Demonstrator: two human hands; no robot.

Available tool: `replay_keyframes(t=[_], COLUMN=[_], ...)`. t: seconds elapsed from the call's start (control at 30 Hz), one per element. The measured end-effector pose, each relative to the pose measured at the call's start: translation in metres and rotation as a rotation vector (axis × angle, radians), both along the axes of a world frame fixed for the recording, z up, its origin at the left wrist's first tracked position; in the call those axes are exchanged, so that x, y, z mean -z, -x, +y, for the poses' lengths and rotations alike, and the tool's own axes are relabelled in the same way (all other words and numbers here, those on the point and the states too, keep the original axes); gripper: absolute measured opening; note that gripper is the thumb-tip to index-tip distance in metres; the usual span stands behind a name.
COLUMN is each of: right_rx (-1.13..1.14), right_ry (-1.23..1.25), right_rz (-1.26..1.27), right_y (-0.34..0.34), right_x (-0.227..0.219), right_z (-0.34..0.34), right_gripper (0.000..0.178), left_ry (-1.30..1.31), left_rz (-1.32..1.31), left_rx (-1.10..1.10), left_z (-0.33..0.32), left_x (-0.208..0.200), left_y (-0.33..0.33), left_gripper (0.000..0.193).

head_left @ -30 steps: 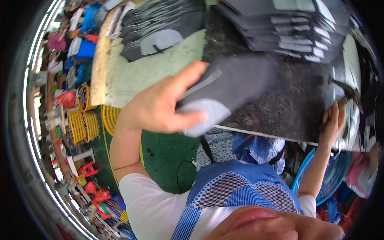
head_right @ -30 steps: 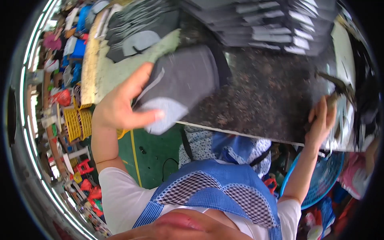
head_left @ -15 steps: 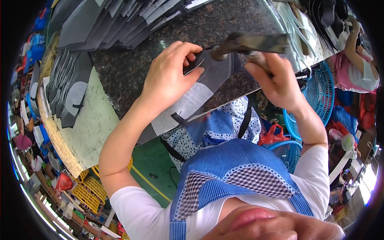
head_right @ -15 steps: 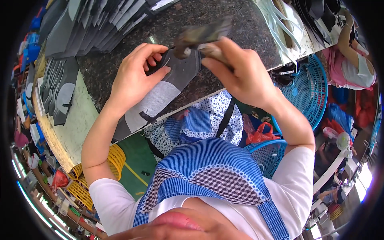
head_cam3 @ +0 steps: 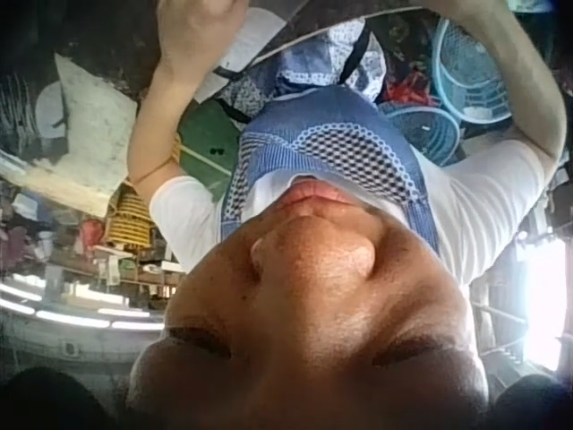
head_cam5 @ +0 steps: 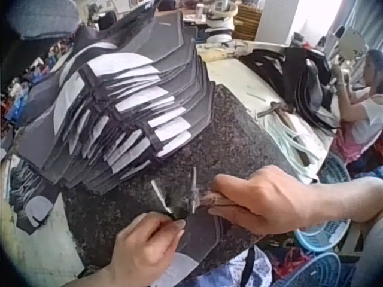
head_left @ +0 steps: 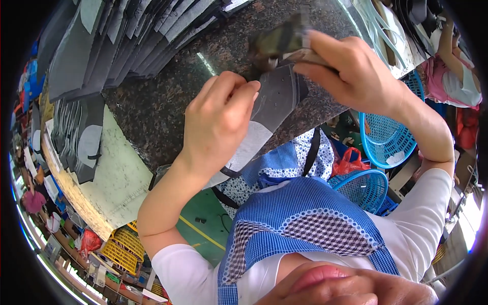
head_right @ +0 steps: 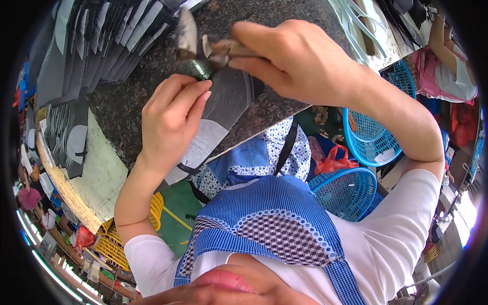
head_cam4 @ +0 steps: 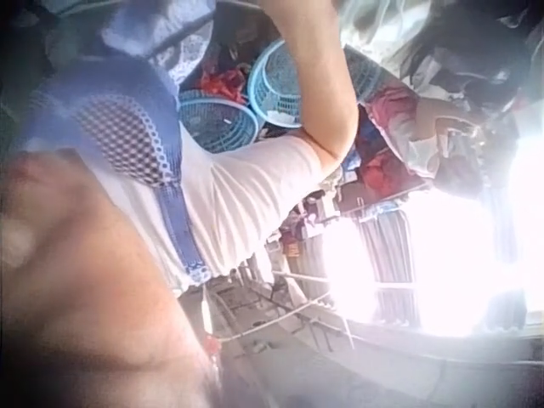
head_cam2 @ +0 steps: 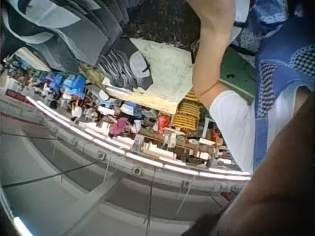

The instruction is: The recorder is hammering shoe components on a workbench to secure or flatten them during manufacturing.

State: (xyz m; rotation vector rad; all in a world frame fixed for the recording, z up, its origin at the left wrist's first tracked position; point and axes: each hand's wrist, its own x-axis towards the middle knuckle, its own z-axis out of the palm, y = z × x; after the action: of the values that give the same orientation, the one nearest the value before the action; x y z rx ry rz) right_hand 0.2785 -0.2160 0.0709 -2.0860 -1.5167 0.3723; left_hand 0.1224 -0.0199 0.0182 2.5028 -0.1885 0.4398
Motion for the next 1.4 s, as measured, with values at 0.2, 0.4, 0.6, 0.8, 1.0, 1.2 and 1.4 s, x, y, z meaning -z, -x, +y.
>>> replay_keyframes(t=[0.2,0.4,0.6,0.8,1.0,1.2,1.4], right_rx=[-0.032,-0.025,0.085,-0.063,-0.195,0.145,-0.112], right_ry=[0.041,-0.25,-0.005,0.042,-0.155,0.012,0.023], right_rz=[0.123,0.153,0.232,0.067,0.018,0.28,0.162], right_y=[0.02,0.024,0.03,0.05,0.051,0.061,0.074], right_x=[0.015,0.017,0.006,0.027,0.019,0.017,0.026], right_z=[-0.018,-0.016,-0.005,-0.02,-0.011,-0.004,-0.005], right_gripper=[0.019,0.021,0.021,0.028,0.027,0.021,0.018], left_ry=[0.237,0.163,0.175,0.259,0.135,0.102,0.328], left_rz=[0.484,0.217,0.164,0.538,0.198,0.163,0.364], left_rx=[-0.038,0.0,-0.003,0.037,-0.054,-0.069,-0.015], left_z=[0.016,0.008,0.011,0.032,0.007,0.014,0.034], left_x=[-0.022,-0.01,-0.001,-0.031,-0.009,0.005,-0.016], left_y=[0.01,0.021,0.026,0.038,0.066,0.075,0.082], left_gripper=[0.024,0.022,0.017,0.023,0.023,0.022,0.024])
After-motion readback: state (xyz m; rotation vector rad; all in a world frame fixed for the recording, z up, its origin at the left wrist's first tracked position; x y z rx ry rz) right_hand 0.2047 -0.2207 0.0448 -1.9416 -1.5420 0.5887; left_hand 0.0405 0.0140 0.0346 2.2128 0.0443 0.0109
